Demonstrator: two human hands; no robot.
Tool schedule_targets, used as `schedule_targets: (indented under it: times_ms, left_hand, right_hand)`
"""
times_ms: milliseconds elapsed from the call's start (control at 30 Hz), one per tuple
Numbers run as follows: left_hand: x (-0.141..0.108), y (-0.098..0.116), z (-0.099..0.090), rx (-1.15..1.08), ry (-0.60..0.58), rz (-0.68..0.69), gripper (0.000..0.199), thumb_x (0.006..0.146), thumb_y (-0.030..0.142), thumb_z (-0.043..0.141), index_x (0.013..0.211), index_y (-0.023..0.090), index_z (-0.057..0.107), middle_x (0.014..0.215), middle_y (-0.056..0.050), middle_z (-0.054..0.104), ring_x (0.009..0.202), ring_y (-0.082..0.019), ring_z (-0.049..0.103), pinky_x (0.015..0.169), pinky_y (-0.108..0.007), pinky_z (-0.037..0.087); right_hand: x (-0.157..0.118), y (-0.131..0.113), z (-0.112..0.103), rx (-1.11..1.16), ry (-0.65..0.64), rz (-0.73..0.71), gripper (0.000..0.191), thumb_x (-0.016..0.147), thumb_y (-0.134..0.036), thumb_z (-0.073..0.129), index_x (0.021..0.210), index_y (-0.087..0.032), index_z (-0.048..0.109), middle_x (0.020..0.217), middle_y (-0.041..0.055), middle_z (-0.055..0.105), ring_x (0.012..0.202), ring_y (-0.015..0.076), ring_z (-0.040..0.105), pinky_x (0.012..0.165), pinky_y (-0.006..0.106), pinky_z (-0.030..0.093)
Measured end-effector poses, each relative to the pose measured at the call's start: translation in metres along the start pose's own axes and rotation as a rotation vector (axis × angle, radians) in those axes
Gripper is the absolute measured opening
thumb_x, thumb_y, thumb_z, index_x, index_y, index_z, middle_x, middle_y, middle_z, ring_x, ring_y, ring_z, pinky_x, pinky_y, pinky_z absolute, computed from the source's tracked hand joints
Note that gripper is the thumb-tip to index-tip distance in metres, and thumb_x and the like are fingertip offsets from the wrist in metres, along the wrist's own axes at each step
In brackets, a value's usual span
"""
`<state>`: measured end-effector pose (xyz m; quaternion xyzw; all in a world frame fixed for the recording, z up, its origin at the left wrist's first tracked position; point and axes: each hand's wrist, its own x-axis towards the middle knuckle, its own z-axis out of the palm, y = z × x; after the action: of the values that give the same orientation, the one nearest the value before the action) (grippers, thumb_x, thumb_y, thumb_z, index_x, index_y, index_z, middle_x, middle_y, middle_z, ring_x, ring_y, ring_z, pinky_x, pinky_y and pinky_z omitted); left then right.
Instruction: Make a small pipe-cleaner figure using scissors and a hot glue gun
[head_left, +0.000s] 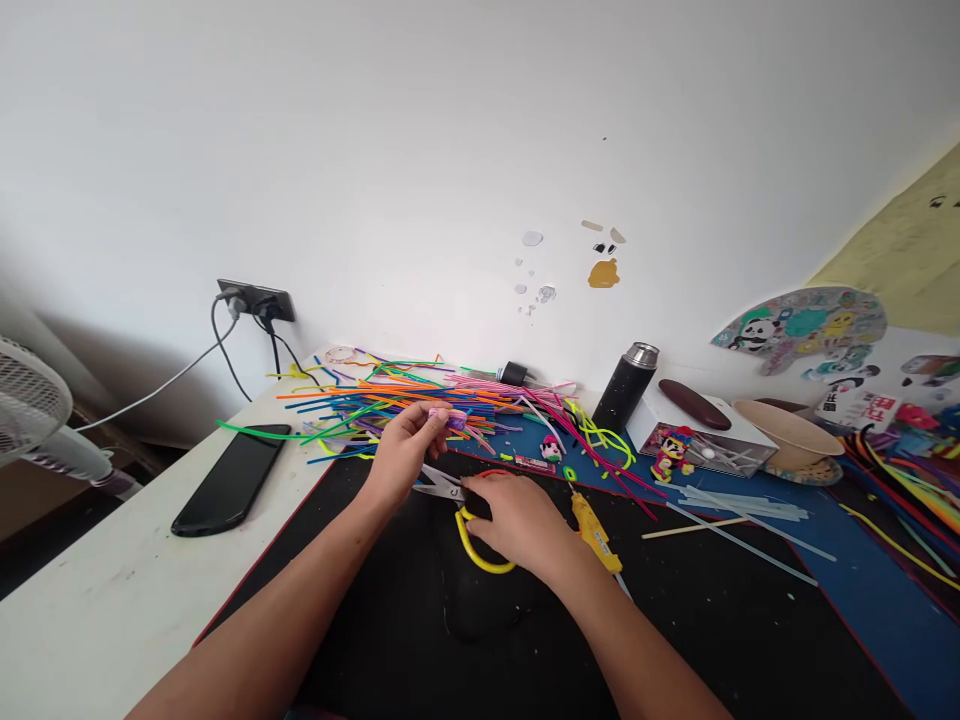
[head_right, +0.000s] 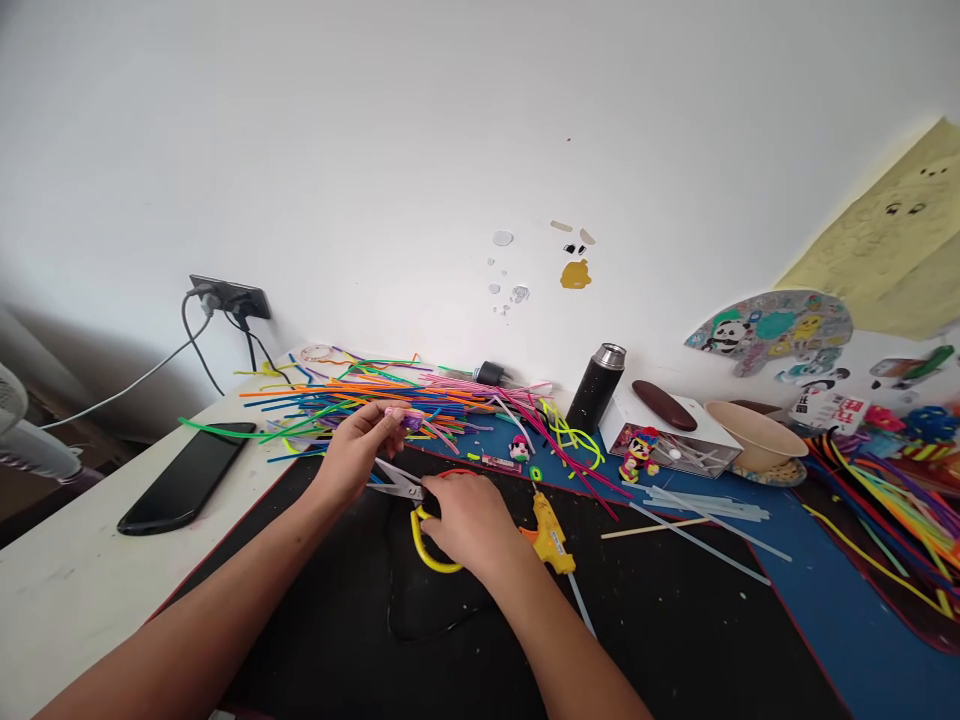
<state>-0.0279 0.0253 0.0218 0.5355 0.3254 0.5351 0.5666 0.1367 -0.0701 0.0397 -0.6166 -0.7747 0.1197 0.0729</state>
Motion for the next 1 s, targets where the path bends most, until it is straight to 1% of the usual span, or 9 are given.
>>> schedule_targets:
  times_ms: [167, 267, 367, 467, 567, 667, 833, 933, 1000]
  left_hand:
    - [-0.002, 0.0, 0.002, 0.038, -0.035, 0.01, 0.041, 0.085, 0.054, 0.076, 0.101, 0.017, 0.073, 0.067, 0.0, 0.063, 0.057, -0.013, 0.056, 0.052, -0.024, 0.041]
    - [-0.003, 0.0, 0.003, 0.059, -0.06, 0.008, 0.041, 0.086, 0.054, 0.075, 0.103, 0.017, 0.074, 0.069, 0.0, 0.065, 0.058, -0.013, 0.056, 0.053, -0.025, 0.042]
    - [-0.005, 0.001, 0.004, 0.065, -0.077, -0.006, 0.04, 0.086, 0.054, 0.075, 0.102, 0.018, 0.074, 0.071, -0.001, 0.065, 0.058, -0.013, 0.056, 0.053, -0.024, 0.042]
    - [-0.007, 0.003, 0.005, 0.061, -0.096, -0.017, 0.039, 0.085, 0.054, 0.076, 0.1, 0.018, 0.074, 0.068, 0.0, 0.064, 0.057, -0.013, 0.055, 0.054, -0.024, 0.042]
    - [-0.006, 0.002, 0.005, 0.032, -0.097, -0.031, 0.038, 0.085, 0.053, 0.077, 0.098, 0.018, 0.074, 0.067, 0.001, 0.064, 0.056, -0.012, 0.054, 0.053, -0.024, 0.042]
    - [-0.005, -0.002, 0.005, -0.033, -0.076, -0.07, 0.038, 0.084, 0.053, 0.078, 0.098, 0.017, 0.074, 0.068, 0.0, 0.065, 0.056, -0.011, 0.055, 0.052, -0.023, 0.041]
    - [-0.005, -0.006, 0.006, -0.079, -0.09, -0.098, 0.037, 0.083, 0.051, 0.08, 0.096, 0.017, 0.073, 0.068, 0.001, 0.064, 0.055, -0.011, 0.055, 0.051, -0.022, 0.041]
    - [-0.007, -0.007, 0.01, -0.054, -0.126, -0.091, 0.035, 0.083, 0.051, 0.079, 0.091, 0.018, 0.071, 0.066, 0.001, 0.063, 0.054, -0.011, 0.055, 0.051, -0.023, 0.042]
    - [-0.009, -0.009, 0.012, -0.018, -0.144, -0.089, 0.036, 0.085, 0.052, 0.078, 0.092, 0.018, 0.071, 0.065, 0.001, 0.063, 0.054, -0.012, 0.055, 0.052, -0.023, 0.044]
  right_hand:
    - [0.004, -0.002, 0.005, -0.051, 0.034, -0.018, 0.026, 0.09, -0.027, 0.074, 0.115, -0.021, 0.078, 0.116, 0.0115, 0.079, 0.113, 0.0314, 0.071, 0.098, 0.039, 0.049]
    - [0.006, 0.0, 0.007, 0.043, 0.092, 0.006, 0.02, 0.093, -0.023, 0.068, 0.11, -0.025, 0.079, 0.111, 0.0076, 0.08, 0.107, 0.0281, 0.073, 0.091, 0.035, 0.05]
    - [0.006, 0.005, 0.008, 0.242, 0.215, 0.051, 0.022, 0.097, -0.023, 0.061, 0.11, -0.027, 0.079, 0.108, 0.0057, 0.081, 0.103, 0.0267, 0.075, 0.087, 0.034, 0.052]
    - [0.009, 0.01, 0.01, 0.582, 0.348, 0.12, 0.023, 0.098, -0.032, 0.06, 0.111, -0.024, 0.077, 0.103, 0.0068, 0.081, 0.091, 0.0257, 0.077, 0.082, 0.035, 0.055]
    - [0.016, 0.014, 0.014, 0.96, 0.369, 0.156, 0.031, 0.097, -0.045, 0.06, 0.11, -0.02, 0.073, 0.095, 0.0077, 0.079, 0.071, 0.0228, 0.075, 0.071, 0.035, 0.057]
    - [0.025, 0.014, 0.018, 1.198, 0.388, 0.159, 0.043, 0.093, -0.057, 0.063, 0.111, -0.019, 0.07, 0.089, 0.0065, 0.076, 0.062, 0.0203, 0.073, 0.067, 0.033, 0.057]
    - [0.039, 0.009, 0.016, 1.398, 0.458, 0.167, 0.052, 0.09, -0.066, 0.064, 0.112, -0.02, 0.068, 0.092, 0.0049, 0.075, 0.058, 0.0174, 0.071, 0.062, 0.031, 0.057]
    - [0.044, 0.004, 0.018, 1.407, 0.488, 0.136, 0.048, 0.089, -0.063, 0.067, 0.11, -0.02, 0.068, 0.094, 0.0052, 0.075, 0.057, 0.0168, 0.069, 0.059, 0.03, 0.056]
    - [0.044, 0.003, 0.023, 1.405, 0.516, 0.113, 0.042, 0.088, -0.058, 0.07, 0.105, -0.02, 0.069, 0.095, 0.006, 0.076, 0.059, 0.0172, 0.068, 0.059, 0.03, 0.057]
